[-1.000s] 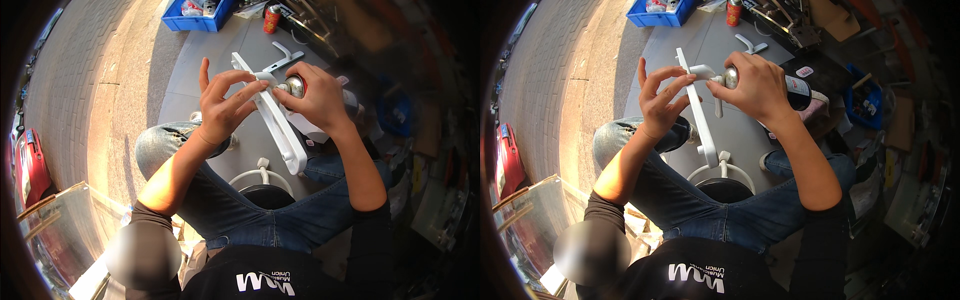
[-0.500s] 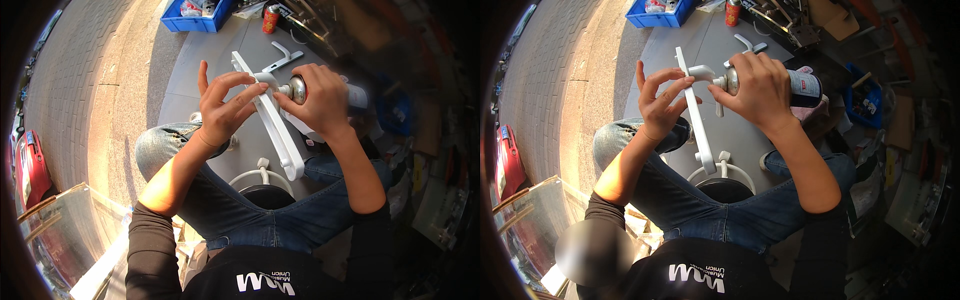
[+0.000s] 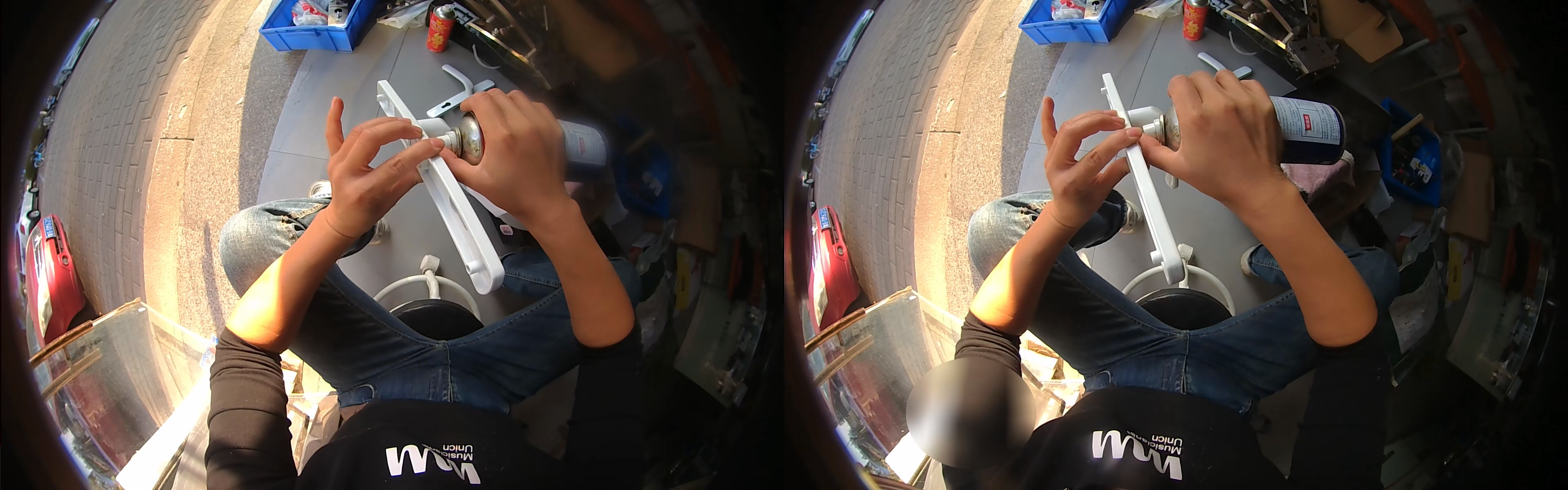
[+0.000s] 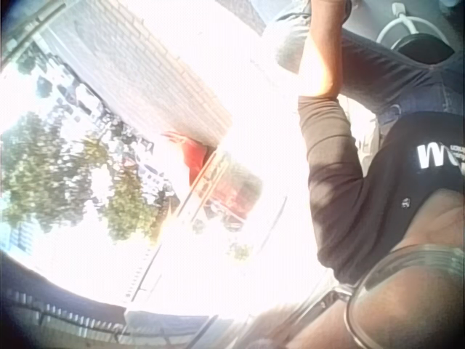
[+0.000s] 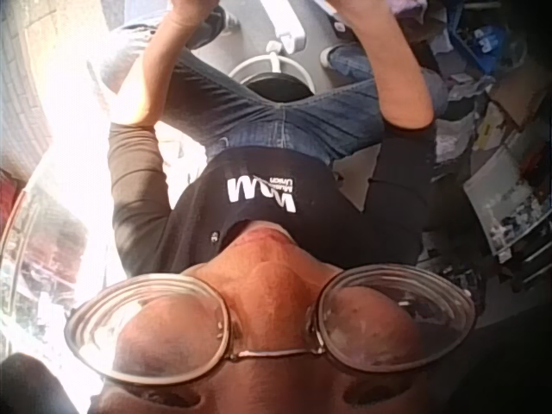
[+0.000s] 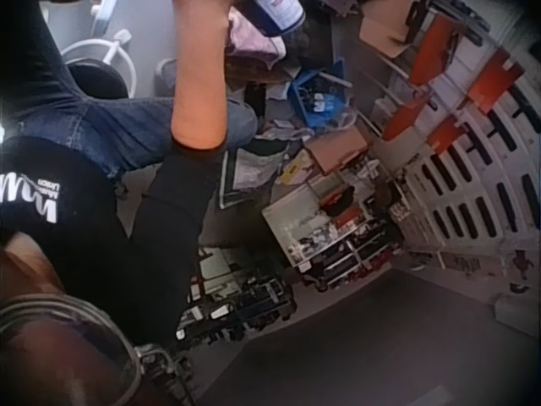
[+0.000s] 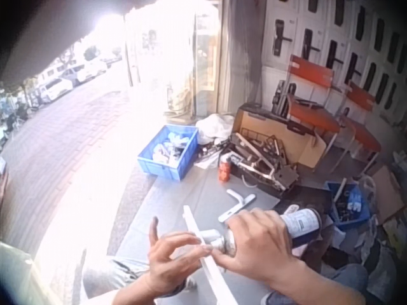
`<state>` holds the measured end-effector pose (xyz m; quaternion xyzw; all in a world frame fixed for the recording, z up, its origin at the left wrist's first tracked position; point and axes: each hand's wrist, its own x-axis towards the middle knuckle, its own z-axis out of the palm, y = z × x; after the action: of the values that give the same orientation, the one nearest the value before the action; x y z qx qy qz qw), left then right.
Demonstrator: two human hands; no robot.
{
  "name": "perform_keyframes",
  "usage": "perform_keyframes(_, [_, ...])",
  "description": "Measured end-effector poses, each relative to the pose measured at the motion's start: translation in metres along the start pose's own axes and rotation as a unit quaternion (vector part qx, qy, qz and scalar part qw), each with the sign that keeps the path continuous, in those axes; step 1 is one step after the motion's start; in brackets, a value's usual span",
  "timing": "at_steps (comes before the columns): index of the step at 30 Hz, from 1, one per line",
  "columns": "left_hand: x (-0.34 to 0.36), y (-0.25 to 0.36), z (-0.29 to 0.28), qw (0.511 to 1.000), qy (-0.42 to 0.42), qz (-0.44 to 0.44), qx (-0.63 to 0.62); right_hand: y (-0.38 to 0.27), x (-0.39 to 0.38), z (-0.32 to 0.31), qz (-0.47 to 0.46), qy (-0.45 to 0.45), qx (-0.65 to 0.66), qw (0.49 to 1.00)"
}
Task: The person sits on a low stool and cleans a white door handle by spraying it with a lubricant and wiping it with a cloth. They repeatedly spray and wipe the handle, turning it over to clean different sides and crevices.
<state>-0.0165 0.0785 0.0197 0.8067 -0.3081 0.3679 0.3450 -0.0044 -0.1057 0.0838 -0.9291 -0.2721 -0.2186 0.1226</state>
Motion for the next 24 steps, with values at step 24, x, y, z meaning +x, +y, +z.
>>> perform_keyframes(24, [0.004,-0.010,-0.002,0.967,0.001,-0.221,-0.124,0.022,-0.009,-0.003,0.200,-0.013,0.216,0.956])
